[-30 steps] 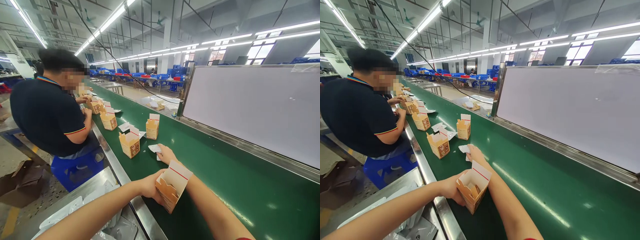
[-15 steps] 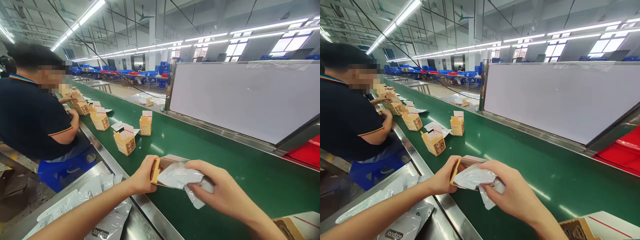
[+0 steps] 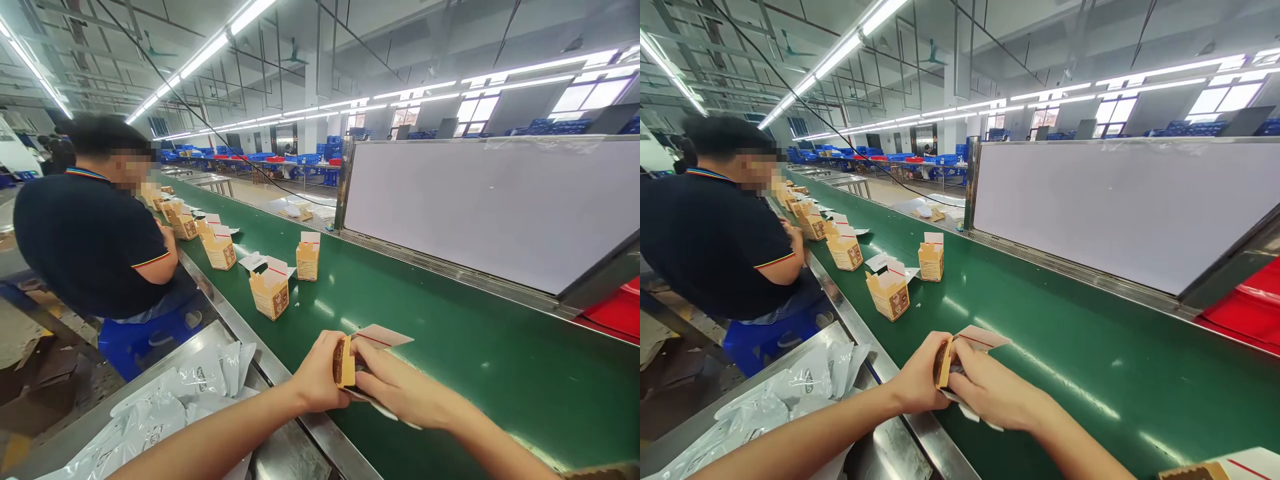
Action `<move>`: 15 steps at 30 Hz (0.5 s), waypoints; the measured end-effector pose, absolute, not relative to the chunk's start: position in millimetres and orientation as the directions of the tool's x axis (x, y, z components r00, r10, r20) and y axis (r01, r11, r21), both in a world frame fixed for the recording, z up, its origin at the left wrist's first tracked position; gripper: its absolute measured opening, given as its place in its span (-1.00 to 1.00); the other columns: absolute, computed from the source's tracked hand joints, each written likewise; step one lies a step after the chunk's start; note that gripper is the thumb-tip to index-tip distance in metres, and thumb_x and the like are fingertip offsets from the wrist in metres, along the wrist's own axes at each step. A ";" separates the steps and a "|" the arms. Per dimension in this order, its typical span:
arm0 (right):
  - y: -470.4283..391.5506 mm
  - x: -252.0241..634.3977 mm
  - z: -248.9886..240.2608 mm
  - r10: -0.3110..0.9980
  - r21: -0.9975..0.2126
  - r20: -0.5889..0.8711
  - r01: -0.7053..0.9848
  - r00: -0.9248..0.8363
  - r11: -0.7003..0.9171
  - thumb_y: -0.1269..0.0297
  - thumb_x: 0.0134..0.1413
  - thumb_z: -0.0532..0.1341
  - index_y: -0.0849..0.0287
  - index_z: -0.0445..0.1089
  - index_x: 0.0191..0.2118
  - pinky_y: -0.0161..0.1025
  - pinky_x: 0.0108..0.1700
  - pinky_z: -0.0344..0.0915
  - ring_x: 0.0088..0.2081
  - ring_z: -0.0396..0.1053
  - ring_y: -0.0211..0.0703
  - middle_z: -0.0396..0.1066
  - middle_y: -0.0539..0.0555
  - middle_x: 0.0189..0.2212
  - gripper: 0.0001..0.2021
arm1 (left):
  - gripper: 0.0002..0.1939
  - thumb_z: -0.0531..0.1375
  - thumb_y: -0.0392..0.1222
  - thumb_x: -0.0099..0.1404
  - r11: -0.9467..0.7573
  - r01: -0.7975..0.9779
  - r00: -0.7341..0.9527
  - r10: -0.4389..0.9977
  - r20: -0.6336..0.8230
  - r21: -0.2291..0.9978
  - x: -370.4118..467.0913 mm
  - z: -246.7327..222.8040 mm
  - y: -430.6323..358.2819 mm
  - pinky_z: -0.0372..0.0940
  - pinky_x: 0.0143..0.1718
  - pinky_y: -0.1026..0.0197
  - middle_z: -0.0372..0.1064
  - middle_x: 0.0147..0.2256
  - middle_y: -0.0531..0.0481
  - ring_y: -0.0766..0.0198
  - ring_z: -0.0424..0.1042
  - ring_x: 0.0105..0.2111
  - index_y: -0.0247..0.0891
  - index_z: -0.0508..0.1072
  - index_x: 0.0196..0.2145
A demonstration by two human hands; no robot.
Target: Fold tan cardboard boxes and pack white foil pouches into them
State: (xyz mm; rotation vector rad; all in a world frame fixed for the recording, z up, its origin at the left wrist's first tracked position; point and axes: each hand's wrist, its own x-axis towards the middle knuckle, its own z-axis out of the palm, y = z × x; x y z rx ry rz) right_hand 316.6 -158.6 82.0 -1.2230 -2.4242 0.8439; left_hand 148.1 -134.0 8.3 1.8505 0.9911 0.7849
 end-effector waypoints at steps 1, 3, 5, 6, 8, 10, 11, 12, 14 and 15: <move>-159.0 319.4 88.1 0.790 -0.644 -0.056 0.626 -0.611 0.439 0.35 0.23 0.02 0.22 0.25 -0.25 -0.23 -0.28 0.36 -0.32 0.34 -0.18 0.37 0.09 -0.30 -0.90 | -0.25 0.32 -0.38 -0.31 -0.266 0.266 0.480 0.870 0.112 0.927 151.5 7.4 -134.2 0.28 -0.12 0.04 0.16 -0.11 -0.07 0.08 0.26 -0.14 -0.21 0.20 -0.10; -163.2 326.4 99.4 0.774 -0.596 -0.009 0.625 -0.633 0.504 0.20 0.25 0.05 0.22 0.29 -0.23 -0.17 -0.21 0.38 -0.23 0.35 -0.11 0.39 0.13 -0.24 -0.81 | -0.23 0.35 -0.31 -0.31 -0.243 0.201 0.472 0.873 0.124 0.949 157.3 9.8 -133.3 0.26 -0.09 0.01 0.16 -0.10 -0.09 0.06 0.27 -0.12 -0.22 0.20 -0.08; -172.1 335.1 108.4 0.776 -0.436 0.187 0.656 -0.603 0.616 0.13 0.26 0.03 0.18 0.36 -0.18 -0.04 -0.03 0.33 -0.04 0.31 0.01 0.38 0.16 -0.09 -0.73 | -0.23 0.36 -0.28 -0.31 -0.266 0.197 0.462 0.874 0.150 0.944 161.9 16.1 -132.3 0.24 -0.05 -0.02 0.16 -0.10 -0.09 0.04 0.26 -0.11 -0.22 0.21 -0.08; -177.9 339.8 112.1 0.764 -0.345 0.284 0.682 -0.579 0.645 0.12 0.28 0.00 0.15 0.39 -0.15 0.03 0.05 0.28 0.05 0.26 0.05 0.36 0.15 -0.03 -0.70 | -0.23 0.36 -0.27 -0.31 -0.277 0.207 0.458 0.875 0.157 0.938 164.1 19.5 -132.5 0.24 -0.05 -0.04 0.16 -0.11 -0.10 0.04 0.26 -0.11 -0.23 0.21 -0.08; -189.3 349.1 118.0 0.763 -0.244 0.346 0.732 -0.547 0.636 0.08 0.30 -0.06 0.11 0.42 -0.10 0.06 0.09 0.25 0.12 0.22 0.08 0.35 0.12 0.02 -0.64 | -0.23 0.37 -0.25 -0.31 -0.289 0.233 0.451 0.878 0.160 0.929 169.5 23.8 -135.1 0.24 -0.06 -0.05 0.18 -0.11 -0.11 0.03 0.27 -0.12 -0.24 0.22 -0.08; -197.3 357.0 120.8 0.809 -0.281 0.199 0.758 -0.553 0.588 -0.02 0.26 -0.03 0.12 0.39 0.00 -0.05 0.01 0.35 0.06 0.30 0.06 0.35 0.15 0.03 -0.57 | -0.25 0.39 -0.23 -0.31 -0.286 0.275 0.438 0.887 0.145 0.918 178.3 22.9 -140.3 0.25 -0.07 -0.07 0.19 -0.12 -0.11 0.02 0.27 -0.13 -0.25 0.24 -0.10; -199.3 360.6 120.3 0.817 -0.318 0.090 0.760 -0.570 0.566 -0.08 0.20 0.04 0.15 0.36 0.06 -0.11 -0.03 0.39 0.03 0.34 0.06 0.34 0.18 0.05 -0.51 | -0.25 0.40 -0.22 -0.32 -0.273 0.298 0.427 0.895 0.128 0.915 184.4 20.7 -143.5 0.26 -0.07 -0.07 0.19 -0.12 -0.12 0.01 0.28 -0.13 -0.25 0.25 -0.11; -199.9 364.5 117.9 0.812 -0.348 -0.004 0.762 -0.584 0.546 -0.12 0.11 0.12 0.17 0.33 0.10 -0.16 -0.06 0.41 0.00 0.36 0.06 0.33 0.20 0.06 -0.44 | -0.25 0.42 -0.20 -0.33 -0.253 0.323 0.415 0.904 0.104 0.912 191.4 18.0 -146.6 0.26 -0.07 -0.08 0.20 -0.12 -0.12 0.01 0.28 -0.13 -0.26 0.27 -0.12; -198.7 375.5 106.9 0.809 -0.363 -0.095 0.777 -0.580 0.514 -0.08 0.03 0.21 0.16 0.38 0.05 -0.20 -0.12 0.43 -0.09 0.43 0.05 0.39 0.18 -0.01 -0.46 | -0.25 0.44 -0.15 -0.34 -0.211 0.365 0.408 0.912 0.047 0.907 205.9 14.1 -151.6 0.27 -0.06 -0.08 0.20 -0.11 -0.14 0.01 0.29 -0.13 -0.26 0.31 -0.13; -198.3 383.9 98.7 0.828 -0.346 -0.086 0.796 -0.554 0.496 -0.03 0.05 0.19 0.12 0.44 -0.04 -0.21 -0.17 0.44 -0.15 0.46 0.03 0.43 0.15 -0.07 -0.57 | -0.21 0.45 -0.13 -0.34 -0.191 0.372 0.424 0.906 0.017 0.908 211.7 14.5 -153.1 0.27 -0.03 -0.07 0.20 -0.09 -0.15 0.00 0.29 -0.11 -0.26 0.31 -0.09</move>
